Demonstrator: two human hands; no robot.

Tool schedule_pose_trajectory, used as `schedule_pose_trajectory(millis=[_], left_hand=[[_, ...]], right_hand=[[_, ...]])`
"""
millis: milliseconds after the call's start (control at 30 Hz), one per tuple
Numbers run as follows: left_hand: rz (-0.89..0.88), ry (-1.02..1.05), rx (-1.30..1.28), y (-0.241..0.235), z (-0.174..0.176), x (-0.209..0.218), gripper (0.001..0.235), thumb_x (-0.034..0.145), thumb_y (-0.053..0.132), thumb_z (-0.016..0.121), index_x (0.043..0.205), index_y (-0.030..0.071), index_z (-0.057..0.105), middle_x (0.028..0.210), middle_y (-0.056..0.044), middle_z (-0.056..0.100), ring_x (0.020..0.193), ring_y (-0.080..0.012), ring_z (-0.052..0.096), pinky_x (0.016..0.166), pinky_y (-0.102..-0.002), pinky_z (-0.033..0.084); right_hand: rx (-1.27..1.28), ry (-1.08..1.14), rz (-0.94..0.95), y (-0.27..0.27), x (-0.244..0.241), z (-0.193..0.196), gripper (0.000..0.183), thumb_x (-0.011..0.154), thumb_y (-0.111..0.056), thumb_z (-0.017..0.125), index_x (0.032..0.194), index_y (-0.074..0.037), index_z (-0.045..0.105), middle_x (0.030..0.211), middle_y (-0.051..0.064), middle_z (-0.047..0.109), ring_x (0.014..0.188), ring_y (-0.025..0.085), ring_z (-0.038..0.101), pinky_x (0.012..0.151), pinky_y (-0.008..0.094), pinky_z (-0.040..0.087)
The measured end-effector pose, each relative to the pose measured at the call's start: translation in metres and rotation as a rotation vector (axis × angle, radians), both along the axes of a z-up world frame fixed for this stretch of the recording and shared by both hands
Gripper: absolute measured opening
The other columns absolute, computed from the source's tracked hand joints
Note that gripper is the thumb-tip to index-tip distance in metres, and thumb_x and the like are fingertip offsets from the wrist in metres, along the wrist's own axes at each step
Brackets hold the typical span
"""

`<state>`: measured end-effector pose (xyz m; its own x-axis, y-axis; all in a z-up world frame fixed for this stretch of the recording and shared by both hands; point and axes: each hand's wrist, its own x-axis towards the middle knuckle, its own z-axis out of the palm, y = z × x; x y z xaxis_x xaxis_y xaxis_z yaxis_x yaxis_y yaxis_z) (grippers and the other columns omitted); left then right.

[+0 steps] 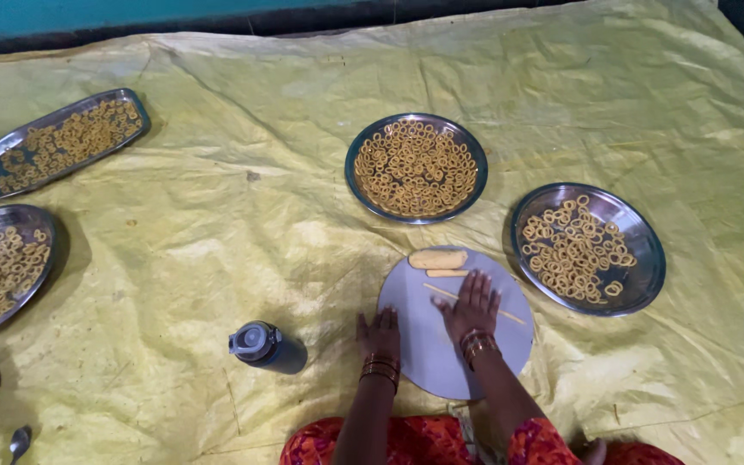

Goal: The person rolls a piece of dough into a thin rope on a round board, then joins the ends to form a ring and places it into a metal tray. This process is repeated multiple times.

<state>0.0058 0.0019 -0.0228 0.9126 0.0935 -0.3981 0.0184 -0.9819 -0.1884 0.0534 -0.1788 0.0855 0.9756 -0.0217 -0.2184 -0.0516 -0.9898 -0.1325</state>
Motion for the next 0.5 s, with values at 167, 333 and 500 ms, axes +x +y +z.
schedule_pose_trajectory(millis=[167,333,500], left_hand=[[-0.497,0.074,1.02,0.001,-0.012,0.001,0.058,0.108,0.037,0.025,0.158,0.008,0.026,0.17,-0.007,0.022,0.154,-0.0183,0.021,0.129,-0.048,0.01],[-0.384,0.007,0.827,0.002,-0.007,0.002,0.059,0.111,0.04,0.024,0.158,0.005,0.028,0.17,-0.011,0.024,0.153,-0.0207,0.022,0.13,-0.046,0.012],[-1.237,0.314,2.296,0.0,0.006,0.003,0.072,0.107,0.048,0.038,0.158,-0.002,0.027,0.169,-0.019,0.021,0.152,-0.0306,0.021,0.122,-0.047,0.014]], right_hand=[[-0.007,0.072,0.135,-0.007,-0.072,-0.018,0.105,0.094,-0.078,0.027,0.16,-0.002,-0.002,0.17,0.016,-0.002,0.157,0.029,-0.004,0.123,0.05,-0.003],[-0.053,0.138,0.198,-0.016,-0.08,-0.017,0.103,0.095,-0.077,0.028,0.161,-0.004,-0.004,0.171,0.013,-0.002,0.158,0.027,-0.004,0.124,0.051,-0.002],[-0.01,0.093,0.055,-0.015,-0.001,-0.006,0.104,0.094,-0.077,0.029,0.162,-0.004,-0.002,0.172,0.013,-0.001,0.158,0.027,-0.005,0.125,0.051,-0.005]])
